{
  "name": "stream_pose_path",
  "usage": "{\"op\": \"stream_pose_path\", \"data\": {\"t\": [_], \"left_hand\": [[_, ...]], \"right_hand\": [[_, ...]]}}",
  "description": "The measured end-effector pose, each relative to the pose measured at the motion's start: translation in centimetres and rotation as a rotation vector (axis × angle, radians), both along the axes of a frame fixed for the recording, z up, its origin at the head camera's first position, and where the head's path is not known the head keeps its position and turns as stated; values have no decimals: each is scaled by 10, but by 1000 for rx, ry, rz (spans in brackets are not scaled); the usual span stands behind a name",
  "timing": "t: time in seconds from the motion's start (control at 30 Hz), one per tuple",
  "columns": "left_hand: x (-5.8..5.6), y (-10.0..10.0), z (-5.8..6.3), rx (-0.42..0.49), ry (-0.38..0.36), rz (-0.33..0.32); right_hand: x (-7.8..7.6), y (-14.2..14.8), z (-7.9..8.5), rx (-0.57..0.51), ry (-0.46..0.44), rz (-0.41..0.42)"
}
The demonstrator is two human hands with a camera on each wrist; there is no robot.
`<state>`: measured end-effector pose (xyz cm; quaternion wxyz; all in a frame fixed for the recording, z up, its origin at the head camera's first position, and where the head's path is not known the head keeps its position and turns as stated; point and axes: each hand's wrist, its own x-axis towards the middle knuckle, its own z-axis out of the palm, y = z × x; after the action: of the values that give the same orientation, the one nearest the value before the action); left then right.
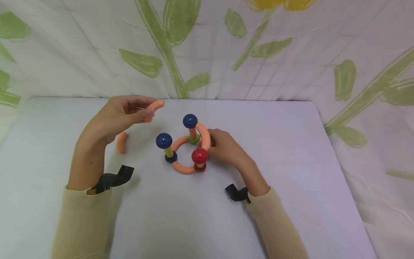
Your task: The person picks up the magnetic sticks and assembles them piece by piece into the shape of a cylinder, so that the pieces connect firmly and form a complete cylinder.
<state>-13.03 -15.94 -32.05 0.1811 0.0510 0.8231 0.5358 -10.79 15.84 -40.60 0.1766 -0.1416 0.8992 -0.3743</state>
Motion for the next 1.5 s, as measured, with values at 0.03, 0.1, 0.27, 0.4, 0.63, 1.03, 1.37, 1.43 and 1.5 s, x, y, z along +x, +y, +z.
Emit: {"op": "stream_pose_path", "data": {"t": [0.03, 0.1, 0.27, 0.4, 0.63, 1.03, 1.37, 1.43, 1.5], "left_hand": [[0, 2, 1, 14, -2, -5], [2, 4, 3, 15, -7, -13], [11, 5, 7, -13, 42, -56], [11, 13, 8, 20, 65, -87], [10, 28, 6, 112, 0, -104], [9, 32, 2, 196, 10, -143], [10, 29, 7, 132, -46, -188], [10, 30, 8, 107, -66, -192], [10, 30, 8, 90, -84, -196]], "right_hand": [[1, 0, 0, -9, -4, -6], [1, -3, -2, -33, -22, -1], [-2, -13, -5, -57, -21, 25], [0, -7, -3, -26, -8, -4], [2, 4, 2, -1, 14, -4], [-2, 10, 0, 20, 35, 7], [-3, 10, -1, 27, 25, -7], [-3, 10, -1, 25, 27, -1], [-3, 10, -1, 27, 26, 3]]}}
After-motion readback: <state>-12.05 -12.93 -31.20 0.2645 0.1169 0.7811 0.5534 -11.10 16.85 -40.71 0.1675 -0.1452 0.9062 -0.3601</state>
